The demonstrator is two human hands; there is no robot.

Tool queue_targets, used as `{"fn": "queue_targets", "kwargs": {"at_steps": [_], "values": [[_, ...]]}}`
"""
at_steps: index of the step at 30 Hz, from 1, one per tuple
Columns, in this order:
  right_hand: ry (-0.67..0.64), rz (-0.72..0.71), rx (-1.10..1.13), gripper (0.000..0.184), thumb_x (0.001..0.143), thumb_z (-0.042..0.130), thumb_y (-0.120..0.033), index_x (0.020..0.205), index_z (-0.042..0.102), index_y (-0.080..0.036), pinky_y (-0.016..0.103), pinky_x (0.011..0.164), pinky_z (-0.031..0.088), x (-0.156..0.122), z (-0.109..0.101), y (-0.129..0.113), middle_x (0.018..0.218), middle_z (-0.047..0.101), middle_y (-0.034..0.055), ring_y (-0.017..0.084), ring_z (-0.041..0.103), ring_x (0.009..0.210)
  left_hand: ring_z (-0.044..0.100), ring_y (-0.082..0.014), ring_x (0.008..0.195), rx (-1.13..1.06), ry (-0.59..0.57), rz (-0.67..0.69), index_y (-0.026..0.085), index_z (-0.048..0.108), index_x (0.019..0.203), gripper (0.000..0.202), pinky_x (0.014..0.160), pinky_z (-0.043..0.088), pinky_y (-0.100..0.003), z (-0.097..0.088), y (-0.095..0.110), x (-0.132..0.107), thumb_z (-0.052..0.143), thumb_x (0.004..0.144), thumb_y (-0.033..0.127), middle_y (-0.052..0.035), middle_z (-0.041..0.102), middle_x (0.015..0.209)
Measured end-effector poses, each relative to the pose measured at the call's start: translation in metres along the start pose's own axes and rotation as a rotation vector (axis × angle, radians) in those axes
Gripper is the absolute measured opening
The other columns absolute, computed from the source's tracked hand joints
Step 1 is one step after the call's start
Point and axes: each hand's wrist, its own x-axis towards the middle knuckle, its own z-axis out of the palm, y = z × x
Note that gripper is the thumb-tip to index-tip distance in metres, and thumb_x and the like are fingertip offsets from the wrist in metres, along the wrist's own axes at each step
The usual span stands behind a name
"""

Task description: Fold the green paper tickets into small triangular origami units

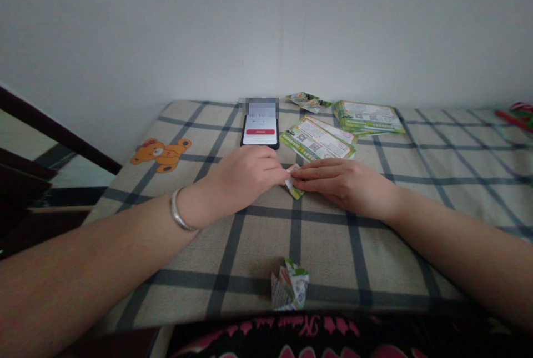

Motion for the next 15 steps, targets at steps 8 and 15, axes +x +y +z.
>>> {"fn": "queue_targets", "kwargs": {"at_steps": [8, 15], "values": [[-0.010, -0.008, -0.006, 0.031, 0.096, 0.047, -0.016, 0.122, 0.064, -0.015, 0.036, 0.104, 0.048, 0.0030, -0.0026, -0.0033, 0.131, 0.062, 0.0061, 0.021, 0.057, 0.122, 0.061, -0.0192, 0.091, 0.038, -0.048, -0.011, 0.018, 0.069, 0.097, 0.020, 0.078, 0.051, -0.033, -0.0025, 0.0016, -0.0011, 0.049, 0.095, 0.021, -0.0032, 0.070, 0.089], [0.027, 0.002, 0.059, 0.028, 0.093, 0.051, -0.015, 0.116, 0.067, -0.018, 0.036, 0.102, 0.049, 0.0015, -0.0007, -0.0019, 0.127, 0.065, 0.0064, 0.019, 0.057, 0.121, 0.061, -0.0174, 0.084, 0.036, -0.086, -0.023, 0.021, 0.069, 0.097, 0.015, 0.076, 0.049, -0.033, -0.0062, 0.0039, -0.0001, 0.054, 0.093, 0.021, -0.0015, 0.068, 0.084]]}}
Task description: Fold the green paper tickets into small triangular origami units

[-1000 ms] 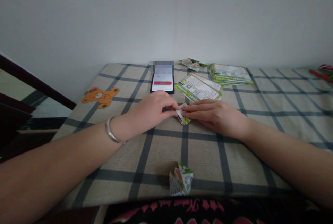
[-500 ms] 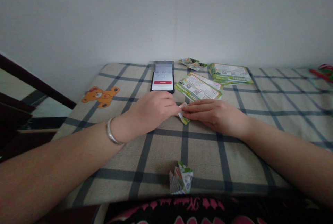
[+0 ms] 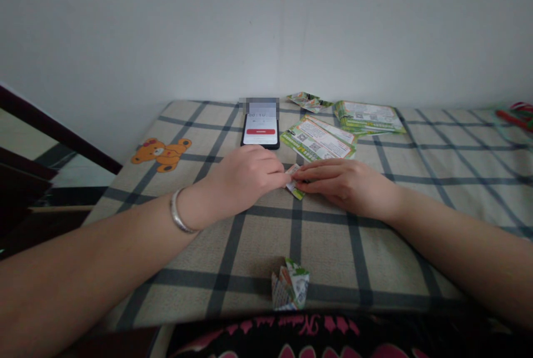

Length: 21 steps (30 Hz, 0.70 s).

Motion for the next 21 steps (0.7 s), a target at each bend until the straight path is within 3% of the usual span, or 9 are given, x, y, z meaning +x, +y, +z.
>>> {"fn": "queue_targets", "kwargs": {"at_steps": [9, 13, 18, 21], "values": [[0.019, 0.060, 0.043, 0.031, 0.089, 0.052, -0.009, 0.113, 0.068, -0.019, 0.034, 0.101, 0.049, -0.002, 0.004, 0.002, 0.122, 0.067, 0.0047, 0.017, 0.060, 0.117, 0.061, -0.0171, 0.085, -0.062, -0.010, -0.023, 0.023, 0.070, 0.095, 0.015, 0.076, 0.049, -0.033, 0.004, -0.002, 0.001, 0.055, 0.092, 0.022, -0.0021, 0.068, 0.089], [0.003, 0.044, -0.033, 0.027, 0.093, 0.049, -0.013, 0.111, 0.069, -0.016, 0.033, 0.100, 0.050, -0.002, 0.001, 0.000, 0.120, 0.068, 0.0054, 0.017, 0.060, 0.116, 0.061, -0.0166, 0.085, -0.116, 0.005, -0.032, 0.023, 0.071, 0.094, 0.016, 0.076, 0.049, -0.032, 0.005, -0.002, 0.001, 0.055, 0.092, 0.022, -0.0023, 0.068, 0.090], [-0.023, 0.066, -0.254, 0.024, 0.093, 0.048, -0.017, 0.103, 0.070, -0.018, 0.034, 0.078, 0.054, 0.001, -0.005, -0.008, 0.104, 0.072, 0.0064, 0.020, 0.066, 0.093, 0.061, -0.0179, 0.099, -0.188, 0.027, -0.087, 0.019, 0.070, 0.097, 0.020, 0.088, 0.051, -0.035, 0.008, 0.000, 0.001, 0.051, 0.094, 0.023, -0.0052, 0.068, 0.106], [-0.031, 0.087, -0.281, 0.023, 0.092, 0.049, -0.018, 0.101, 0.070, -0.019, 0.032, 0.073, 0.051, 0.001, -0.005, -0.009, 0.097, 0.072, 0.0057, 0.019, 0.065, 0.088, 0.059, -0.0191, 0.109, -0.212, 0.033, -0.085, 0.014, 0.067, 0.105, 0.023, 0.096, 0.050, -0.037, 0.010, 0.004, 0.001, 0.048, 0.096, 0.022, -0.0074, 0.066, 0.116]]}}
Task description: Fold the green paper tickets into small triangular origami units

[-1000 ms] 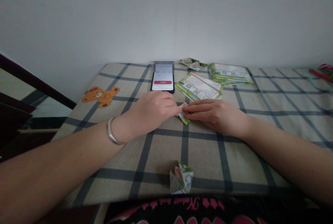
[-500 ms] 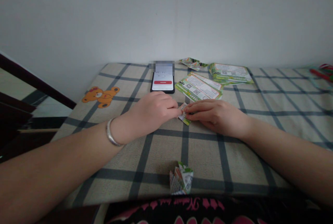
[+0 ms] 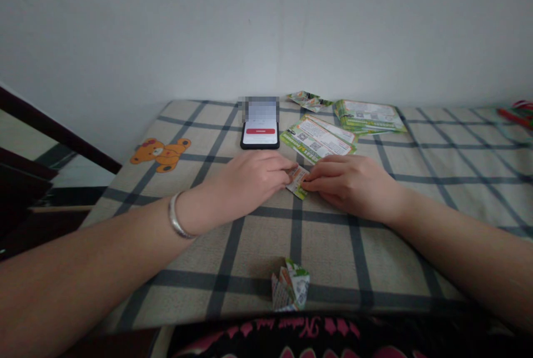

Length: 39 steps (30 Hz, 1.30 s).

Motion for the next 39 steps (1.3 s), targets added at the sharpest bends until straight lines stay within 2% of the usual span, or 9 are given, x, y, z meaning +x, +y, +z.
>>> {"fn": "queue_targets", "kwargs": {"at_steps": [6, 9, 12, 16, 21, 25, 29, 35, 39], "values": [[-0.021, 0.031, 0.070, 0.024, 0.087, 0.048, -0.011, 0.096, 0.070, -0.018, 0.031, 0.080, 0.048, -0.003, 0.004, 0.005, 0.095, 0.070, 0.0063, 0.018, 0.063, 0.091, 0.056, -0.0199, 0.117, 0.004, -0.068, -0.006, 0.013, 0.064, 0.107, 0.025, 0.102, 0.047, -0.039, 0.004, 0.004, 0.000, 0.042, 0.097, 0.021, -0.0096, 0.066, 0.117], [-0.020, 0.051, 0.065, 0.024, 0.086, 0.049, -0.012, 0.094, 0.071, -0.018, 0.031, 0.077, 0.048, -0.004, 0.005, 0.006, 0.094, 0.068, 0.0069, 0.019, 0.062, 0.089, 0.056, -0.0206, 0.117, 0.028, -0.052, -0.017, 0.012, 0.062, 0.110, 0.026, 0.103, 0.046, -0.039, 0.005, 0.006, 0.000, 0.042, 0.097, 0.022, -0.0098, 0.065, 0.119], [-0.045, 0.082, 0.032, 0.022, 0.086, 0.050, -0.014, 0.093, 0.070, -0.018, 0.031, 0.073, 0.046, -0.004, 0.004, 0.005, 0.091, 0.066, 0.0068, 0.019, 0.061, 0.086, 0.056, -0.0220, 0.116, 0.045, -0.054, -0.092, 0.015, 0.060, 0.117, 0.027, 0.099, 0.047, -0.040, 0.004, 0.009, -0.001, 0.046, 0.096, 0.026, -0.0079, 0.065, 0.120], [-0.072, 0.087, 0.028, 0.022, 0.086, 0.048, -0.013, 0.092, 0.069, -0.018, 0.031, 0.074, 0.045, -0.004, 0.004, 0.005, 0.090, 0.065, 0.0066, 0.019, 0.059, 0.086, 0.060, -0.0215, 0.108, 0.051, -0.062, -0.121, 0.018, 0.065, 0.106, 0.021, 0.095, 0.048, -0.040, 0.001, 0.011, 0.000, 0.050, 0.095, 0.028, -0.0049, 0.068, 0.114], [-0.050, 0.079, 0.023, 0.022, 0.087, 0.048, -0.013, 0.093, 0.068, -0.019, 0.032, 0.076, 0.044, -0.004, 0.004, 0.005, 0.096, 0.065, 0.0069, 0.020, 0.059, 0.091, 0.063, -0.0213, 0.096, 0.095, -0.019, -0.094, 0.015, 0.068, 0.089, 0.022, 0.088, 0.050, -0.039, -0.005, 0.012, 0.002, 0.051, 0.094, 0.027, -0.0063, 0.070, 0.094], [-0.077, 0.084, 0.000, 0.021, 0.087, 0.048, -0.013, 0.091, 0.068, -0.018, 0.031, 0.073, 0.043, -0.003, 0.002, 0.002, 0.091, 0.065, 0.0067, 0.019, 0.058, 0.087, 0.063, -0.0205, 0.090, 0.103, -0.027, -0.087, 0.014, 0.069, 0.083, 0.023, 0.084, 0.051, -0.038, -0.006, 0.012, 0.003, 0.052, 0.093, 0.025, -0.0068, 0.069, 0.087], [-0.069, 0.109, 0.000, 0.022, 0.088, 0.048, -0.015, 0.094, 0.068, -0.018, 0.030, 0.070, 0.043, -0.003, 0.001, 0.000, 0.086, 0.066, 0.0059, 0.018, 0.060, 0.080, 0.062, -0.0201, 0.091, 0.090, -0.031, -0.099, 0.014, 0.069, 0.084, 0.022, 0.085, 0.050, -0.037, -0.006, 0.012, 0.003, 0.052, 0.093, 0.025, -0.0072, 0.068, 0.087], [0.023, 0.129, -0.125, 0.026, 0.092, 0.050, -0.024, 0.111, 0.068, -0.021, 0.030, 0.068, 0.044, -0.006, 0.008, 0.000, 0.096, 0.069, 0.0067, 0.018, 0.063, 0.081, 0.061, -0.0201, 0.088, 0.099, -0.035, -0.125, 0.014, 0.069, 0.083, 0.021, 0.083, 0.049, -0.036, -0.007, 0.013, 0.000, 0.057, 0.091, 0.029, -0.0061, 0.067, 0.087], [0.025, 0.123, -0.138, 0.025, 0.094, 0.048, -0.027, 0.107, 0.069, -0.021, 0.031, 0.069, 0.045, -0.006, 0.008, 0.000, 0.099, 0.070, 0.0057, 0.019, 0.064, 0.085, 0.060, -0.0201, 0.086, 0.148, -0.013, -0.098, 0.015, 0.069, 0.083, 0.023, 0.081, 0.048, -0.036, -0.007, 0.012, 0.000, 0.054, 0.093, 0.030, -0.0056, 0.067, 0.084]]}}
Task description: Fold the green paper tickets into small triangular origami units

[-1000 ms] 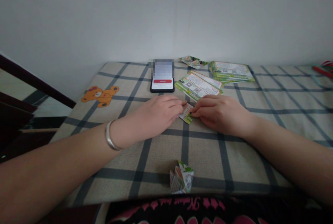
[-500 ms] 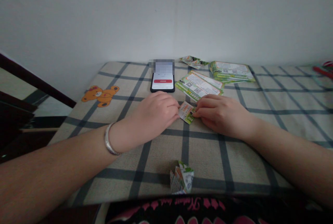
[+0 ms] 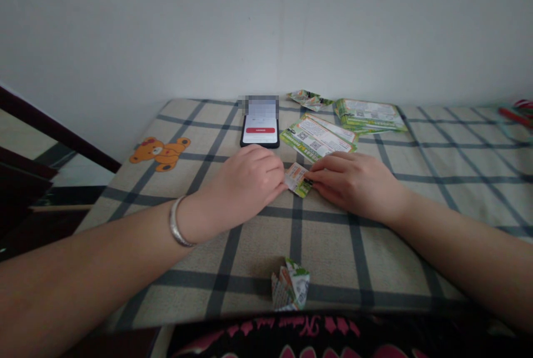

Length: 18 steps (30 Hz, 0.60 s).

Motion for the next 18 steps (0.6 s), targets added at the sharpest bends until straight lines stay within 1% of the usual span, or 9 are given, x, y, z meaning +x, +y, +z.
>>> {"fn": "queue_targets", "kwargs": {"at_steps": [4, 9, 12, 13, 15, 18], "values": [[0.018, -0.015, 0.011, 0.025, 0.094, 0.049, -0.027, 0.092, 0.071, -0.017, 0.031, 0.068, 0.046, 0.0003, -0.0013, 0.0012, 0.094, 0.071, 0.0060, 0.019, 0.064, 0.084, 0.059, -0.0201, 0.084, 0.047, 0.024, 0.020, 0.015, 0.068, 0.083, 0.023, 0.080, 0.047, -0.037, 0.0008, 0.0002, 0.0003, 0.052, 0.093, 0.029, -0.0050, 0.067, 0.082], [0.020, -0.011, 0.000, 0.025, 0.093, 0.050, -0.028, 0.085, 0.070, -0.016, 0.031, 0.064, 0.044, 0.0020, -0.0023, 0.0012, 0.083, 0.070, 0.0062, 0.019, 0.063, 0.077, 0.058, -0.0206, 0.083, 0.074, 0.019, 0.007, 0.016, 0.066, 0.081, 0.021, 0.077, 0.045, -0.036, 0.0004, 0.0007, 0.0003, 0.054, 0.091, 0.030, -0.0044, 0.066, 0.082], [0.014, 0.016, 0.002, 0.024, 0.092, 0.050, -0.028, 0.081, 0.068, -0.016, 0.031, 0.062, 0.043, 0.0029, -0.0019, 0.0003, 0.076, 0.067, 0.0047, 0.019, 0.062, 0.072, 0.057, -0.0205, 0.082, 0.085, 0.009, 0.002, 0.016, 0.064, 0.079, 0.020, 0.076, 0.045, -0.036, -0.0003, 0.0012, 0.0005, 0.054, 0.091, 0.029, -0.0038, 0.065, 0.081], [0.026, 0.028, 0.015, 0.023, 0.091, 0.051, -0.028, 0.086, 0.069, -0.016, 0.031, 0.062, 0.043, 0.0030, -0.0015, 0.0000, 0.077, 0.067, 0.0042, 0.018, 0.062, 0.072, 0.057, -0.0206, 0.082, 0.091, 0.006, 0.002, 0.016, 0.064, 0.078, 0.020, 0.076, 0.044, -0.036, -0.0003, 0.0013, 0.0006, 0.054, 0.090, 0.029, -0.0036, 0.064, 0.081], [0.046, 0.035, 0.027, 0.022, 0.091, 0.053, -0.029, 0.100, 0.069, -0.017, 0.031, 0.065, 0.044, 0.0029, -0.0006, -0.0005, 0.083, 0.068, 0.0043, 0.019, 0.063, 0.077, 0.056, -0.0205, 0.081, 0.098, 0.005, -0.003, 0.017, 0.063, 0.077, 0.020, 0.075, 0.044, -0.035, -0.0001, 0.0015, 0.0011, 0.054, 0.090, 0.029, -0.0033, 0.064, 0.080], [0.041, -0.007, 0.022, 0.022, 0.090, 0.054, -0.026, 0.102, 0.071, -0.018, 0.031, 0.067, 0.044, 0.0027, 0.0005, -0.0008, 0.086, 0.068, 0.0052, 0.020, 0.061, 0.081, 0.056, -0.0199, 0.080, 0.095, 0.010, -0.010, 0.017, 0.062, 0.076, 0.021, 0.074, 0.044, -0.035, 0.0005, 0.0014, 0.0020, 0.053, 0.091, 0.028, -0.0030, 0.064, 0.080]]}}
